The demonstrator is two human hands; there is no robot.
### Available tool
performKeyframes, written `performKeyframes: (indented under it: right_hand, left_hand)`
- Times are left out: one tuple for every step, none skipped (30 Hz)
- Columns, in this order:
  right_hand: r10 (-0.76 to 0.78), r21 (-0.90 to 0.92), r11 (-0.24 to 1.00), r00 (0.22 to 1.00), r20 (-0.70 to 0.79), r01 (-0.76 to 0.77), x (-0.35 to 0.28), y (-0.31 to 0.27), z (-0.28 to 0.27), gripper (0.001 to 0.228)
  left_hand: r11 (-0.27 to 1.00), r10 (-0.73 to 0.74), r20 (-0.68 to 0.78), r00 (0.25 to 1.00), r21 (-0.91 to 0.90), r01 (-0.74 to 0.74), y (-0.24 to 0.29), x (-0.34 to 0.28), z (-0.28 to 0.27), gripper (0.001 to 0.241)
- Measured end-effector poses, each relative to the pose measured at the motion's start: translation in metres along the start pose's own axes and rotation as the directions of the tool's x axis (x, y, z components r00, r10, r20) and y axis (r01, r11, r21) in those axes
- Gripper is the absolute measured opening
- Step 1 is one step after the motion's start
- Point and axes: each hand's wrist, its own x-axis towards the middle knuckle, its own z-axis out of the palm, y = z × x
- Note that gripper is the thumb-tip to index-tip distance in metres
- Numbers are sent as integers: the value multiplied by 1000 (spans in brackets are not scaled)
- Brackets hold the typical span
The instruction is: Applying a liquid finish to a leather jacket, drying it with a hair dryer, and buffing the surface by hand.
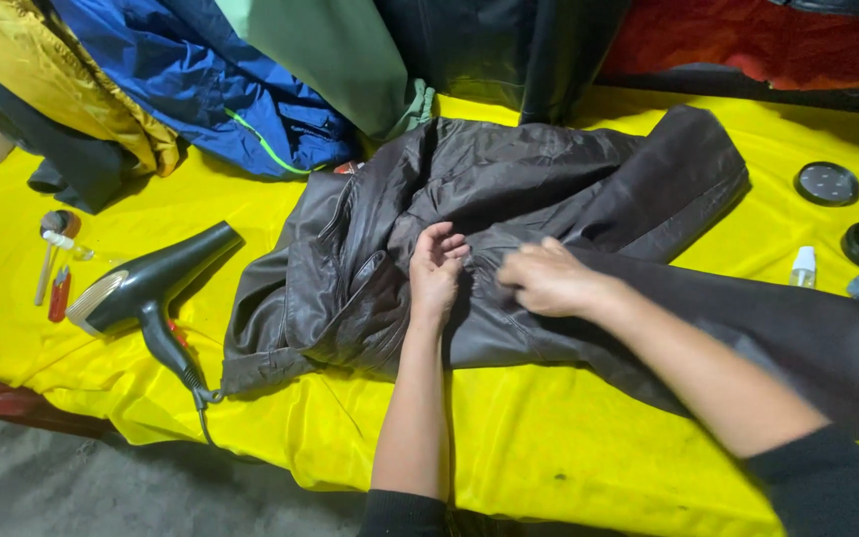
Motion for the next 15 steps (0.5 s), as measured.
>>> performKeyframes:
  right_hand:
    - [-2, 3, 1000, 1000, 3, 2, -9, 2, -19, 30]
    - [15, 167, 985, 977, 214, -51, -20, 4, -38, 29]
    - [-5, 312, 940, 910, 415, -137, -30, 7, -58, 27]
    - [-3, 309, 941, 910, 415, -138, -29, 7, -60, 27]
    - [6, 334, 939, 978, 208, -77, -28, 7, -62, 23]
    - [15, 345, 938, 1000, -10, -11, -28, 7, -63, 21]
    - [16, 344, 939, 1000, -11, -11, -29, 3, -51, 21]
    - [-7, 261, 965, 997, -73, 25, -29, -2, -37, 19]
    - [-34, 173, 983, 991, -132, 57, -29, -7, -23, 19]
    - [-34, 173, 983, 990, -134, 57, -44, -6, -21, 19]
    - [-69, 172, 982, 997, -26, 73, -58, -4, -18, 21]
    - [-101, 175, 981, 991, 91, 84, -76, -3, -12, 23]
    - [-98, 178, 981, 990, 97, 80, -89, 1, -20, 23]
    - [-62, 162, 986, 974, 219, 26, -103, 5, -27, 19]
    - [-24, 140, 990, 941, 337, -25, -118, 9, -36, 17]
  left_hand:
    - [1000, -3, -3, 1000, 2, 3, 5, -2, 0, 64]
    - [1000, 9, -11, 1000, 7, -9, 9, -3, 2, 63]
    - [1000, 20, -18, 1000, 12, -20, 14, -5, 5, 62]
    - [1000, 22, -17, 1000, 10, -22, 14, -5, 5, 62]
    - [999, 27, -18, 999, 35, -27, 14, -5, 5, 61]
    - [998, 33, -19, 999, 61, -31, 14, -5, 6, 60]
    - [998, 34, -17, 999, 60, -33, 22, -8, 10, 60]
    - [985, 45, 3, 999, 164, -45, 30, -12, 12, 57]
    - [962, 54, 25, 998, 266, -59, 38, -15, 14, 55]
    - [962, 56, 27, 998, 267, -61, 40, -16, 16, 55]
    - [851, 98, 133, 986, 503, -152, 42, -18, 16, 58]
    - [680, 101, 243, 965, 691, -245, 41, -23, 18, 64]
    - [684, 95, 242, 965, 689, -240, 37, -23, 17, 64]
    - [627, 92, 228, 969, 743, -234, 33, -22, 18, 55]
    - [566, 90, 214, 973, 793, -227, 29, -22, 18, 46]
